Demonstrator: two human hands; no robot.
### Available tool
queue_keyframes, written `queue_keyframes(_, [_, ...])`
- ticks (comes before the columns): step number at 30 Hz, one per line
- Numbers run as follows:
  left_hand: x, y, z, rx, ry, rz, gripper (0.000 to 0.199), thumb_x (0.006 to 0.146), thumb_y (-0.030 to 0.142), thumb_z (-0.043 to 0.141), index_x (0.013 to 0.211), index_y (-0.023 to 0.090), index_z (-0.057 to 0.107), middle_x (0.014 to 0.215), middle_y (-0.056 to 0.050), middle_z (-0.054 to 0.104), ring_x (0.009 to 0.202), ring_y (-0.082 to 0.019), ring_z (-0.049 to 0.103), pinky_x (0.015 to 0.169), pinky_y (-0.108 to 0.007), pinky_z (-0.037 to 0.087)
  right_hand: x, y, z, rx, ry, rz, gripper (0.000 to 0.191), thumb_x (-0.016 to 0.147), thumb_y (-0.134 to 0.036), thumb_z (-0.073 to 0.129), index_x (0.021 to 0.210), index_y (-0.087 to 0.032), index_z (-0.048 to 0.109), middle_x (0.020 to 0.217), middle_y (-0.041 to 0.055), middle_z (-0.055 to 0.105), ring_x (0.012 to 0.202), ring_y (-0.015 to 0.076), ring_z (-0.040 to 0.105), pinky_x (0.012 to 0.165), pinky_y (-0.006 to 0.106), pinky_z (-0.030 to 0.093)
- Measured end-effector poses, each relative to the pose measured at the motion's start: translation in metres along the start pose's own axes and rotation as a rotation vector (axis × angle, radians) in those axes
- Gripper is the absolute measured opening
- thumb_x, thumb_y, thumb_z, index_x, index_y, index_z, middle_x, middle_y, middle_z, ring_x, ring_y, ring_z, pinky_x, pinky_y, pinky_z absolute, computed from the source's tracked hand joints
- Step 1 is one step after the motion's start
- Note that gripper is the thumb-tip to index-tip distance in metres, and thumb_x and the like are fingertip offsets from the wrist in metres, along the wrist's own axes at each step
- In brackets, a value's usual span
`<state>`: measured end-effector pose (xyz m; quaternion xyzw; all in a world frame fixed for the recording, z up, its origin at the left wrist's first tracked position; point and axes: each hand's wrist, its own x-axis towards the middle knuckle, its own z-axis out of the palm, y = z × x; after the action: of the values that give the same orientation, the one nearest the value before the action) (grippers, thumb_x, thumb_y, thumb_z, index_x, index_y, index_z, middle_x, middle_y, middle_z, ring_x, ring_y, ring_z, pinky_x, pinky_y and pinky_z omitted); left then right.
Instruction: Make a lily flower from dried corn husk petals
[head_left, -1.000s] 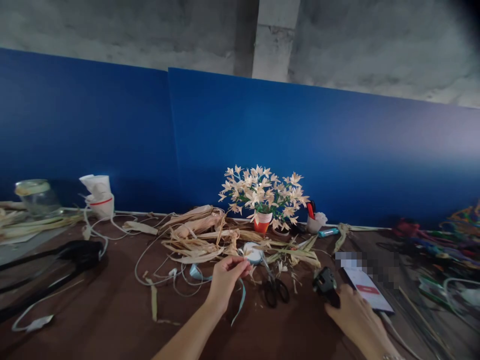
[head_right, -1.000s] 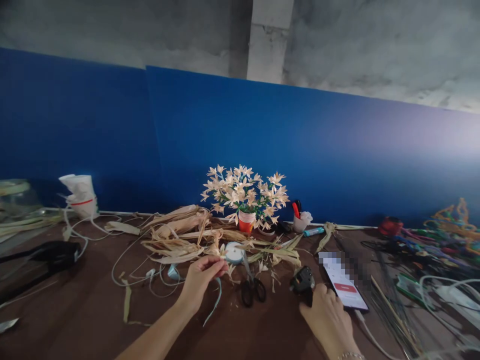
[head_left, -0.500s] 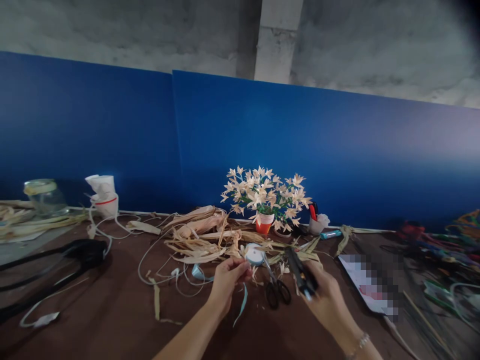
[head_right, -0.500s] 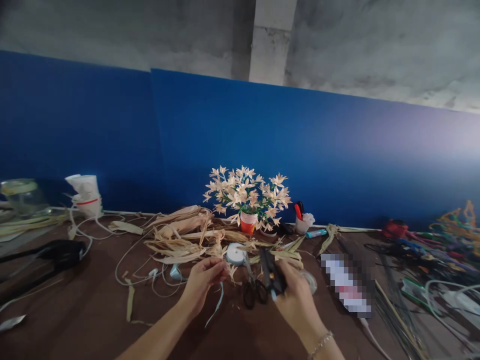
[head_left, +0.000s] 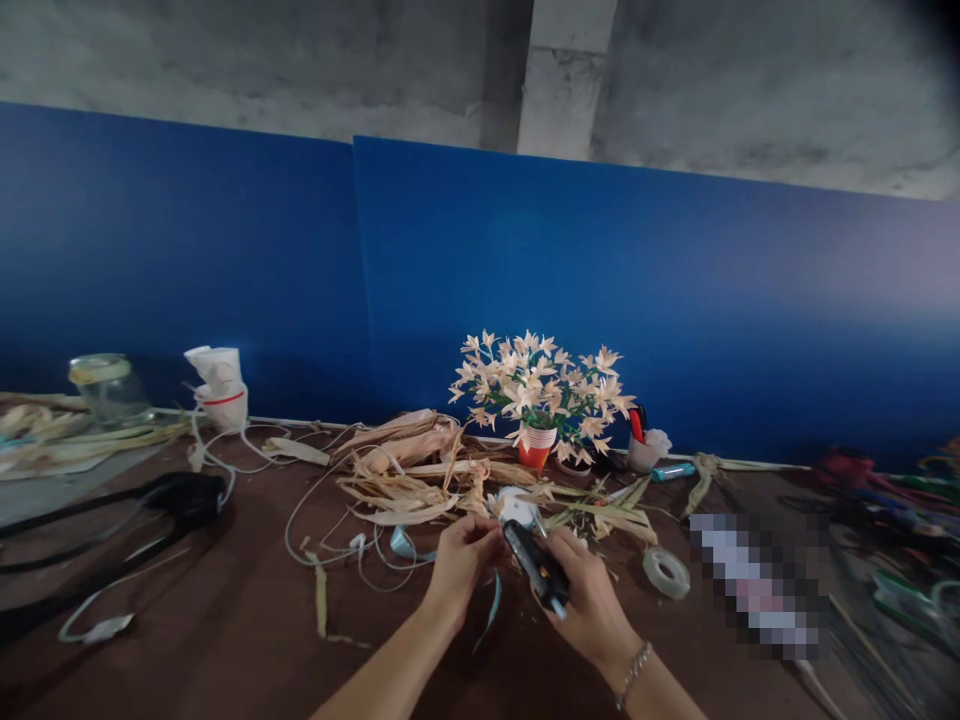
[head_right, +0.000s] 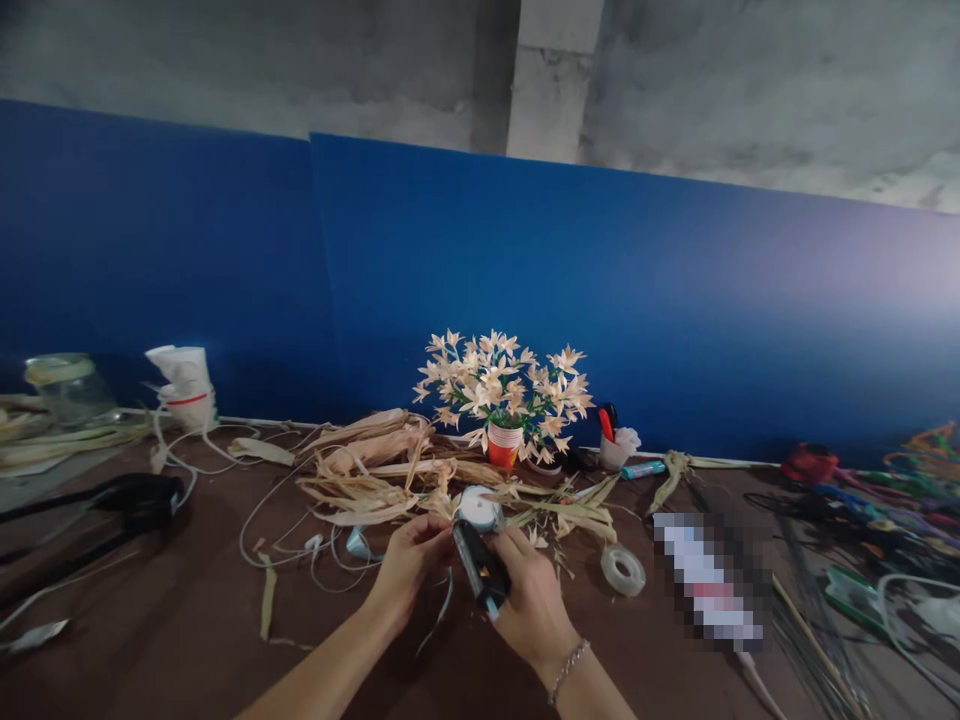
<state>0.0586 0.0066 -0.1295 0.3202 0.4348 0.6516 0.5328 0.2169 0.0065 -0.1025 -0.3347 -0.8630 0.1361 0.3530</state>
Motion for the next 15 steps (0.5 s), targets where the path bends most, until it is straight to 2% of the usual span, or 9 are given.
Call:
queue_keyframes(6, [-0.0028, 0.002, 0.0026, -0.02, -0.006, -0.014, 0.027, 0.048, 0.03, 0.073, 0.058, 0.012, 0.056, 0.048, 0.001, 0.057, 0.043, -0.01, 0.052, 0.046, -0.021, 0.041, -0.0013, 0.0028, 0.0039, -0.005, 0.024, 0.007, 0.022, 0.065, -0.007, 0.045, 0.082, -0.02, 0.049, 0.081, 0.0038, 0.052, 0.072, 0.0163, 0.051, 0.062, 0.024, 0.039])
queue_keyframes(15, [-0.0035, 0.0038, 0.0032, -0.018, -0.003, 0.007, 0.024, 0.049, 0.028, 0.073, 0.056, 0.011, 0.057, 0.048, 0.001, 0.057, 0.044, -0.009, 0.052, 0.047, -0.02, 0.04, -0.0016, 0.0048, 0.0036, -0.029, 0.03, -0.004, 0.026, 0.065, -0.006, 0.045, 0.086, -0.02, 0.048, 0.084, 0.0042, 0.051, 0.074, 0.0169, 0.051, 0.063, 0.025, 0.039])
